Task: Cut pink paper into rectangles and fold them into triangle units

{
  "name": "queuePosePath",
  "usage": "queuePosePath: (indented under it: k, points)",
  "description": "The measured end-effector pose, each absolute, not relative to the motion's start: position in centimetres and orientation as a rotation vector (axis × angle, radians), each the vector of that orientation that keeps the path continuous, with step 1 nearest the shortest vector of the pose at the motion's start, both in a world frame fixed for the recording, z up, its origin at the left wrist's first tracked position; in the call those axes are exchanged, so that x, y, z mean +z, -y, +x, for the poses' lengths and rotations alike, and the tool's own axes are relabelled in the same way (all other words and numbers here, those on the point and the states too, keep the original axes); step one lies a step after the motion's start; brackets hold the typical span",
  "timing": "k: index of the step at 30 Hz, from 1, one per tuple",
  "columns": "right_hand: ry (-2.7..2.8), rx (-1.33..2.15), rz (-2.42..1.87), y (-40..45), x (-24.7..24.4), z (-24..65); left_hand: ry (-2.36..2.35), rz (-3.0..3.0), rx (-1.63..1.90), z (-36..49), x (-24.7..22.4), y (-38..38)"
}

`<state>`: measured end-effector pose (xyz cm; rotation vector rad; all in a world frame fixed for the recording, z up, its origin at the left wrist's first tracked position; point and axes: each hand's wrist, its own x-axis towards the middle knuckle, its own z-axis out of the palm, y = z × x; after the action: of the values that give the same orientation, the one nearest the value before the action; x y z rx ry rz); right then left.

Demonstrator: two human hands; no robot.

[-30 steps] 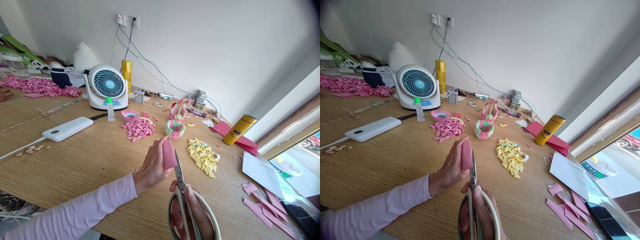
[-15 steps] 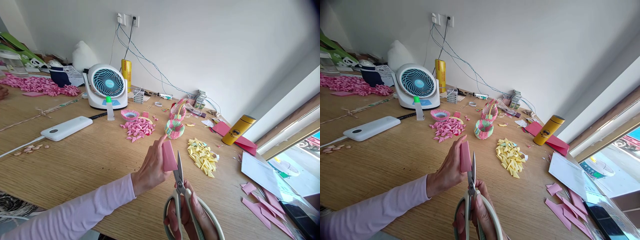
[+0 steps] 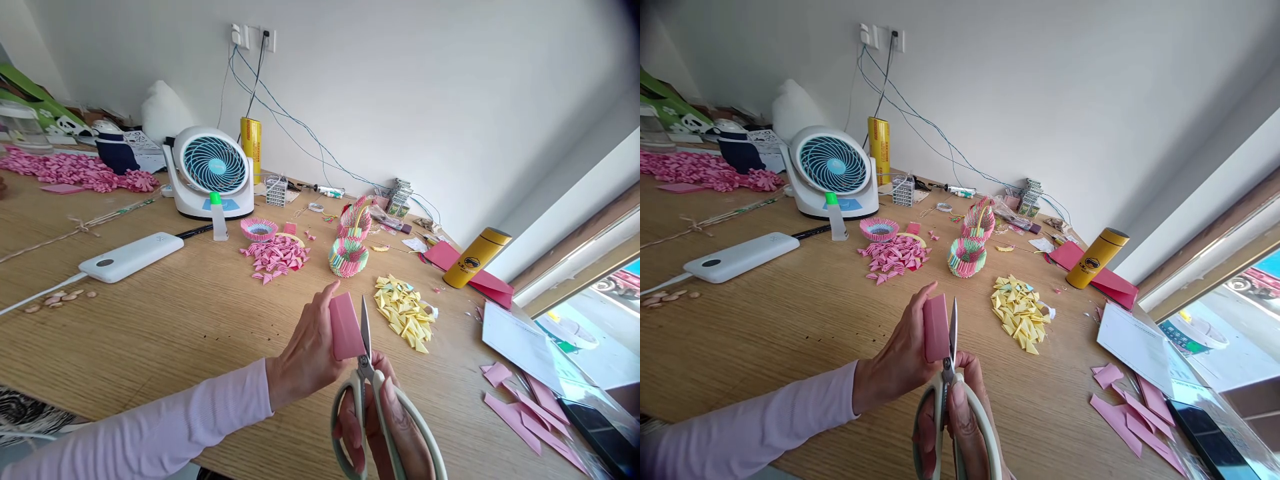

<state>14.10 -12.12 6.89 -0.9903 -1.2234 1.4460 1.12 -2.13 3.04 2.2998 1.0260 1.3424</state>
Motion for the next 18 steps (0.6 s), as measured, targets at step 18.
queuePosePath:
  k: [18]
  points:
    - [1.149, 1.437, -0.902, 12.18, 5.87, 13.46, -0.971, 2.389, 1.342, 0.69, 3.35, 2.21]
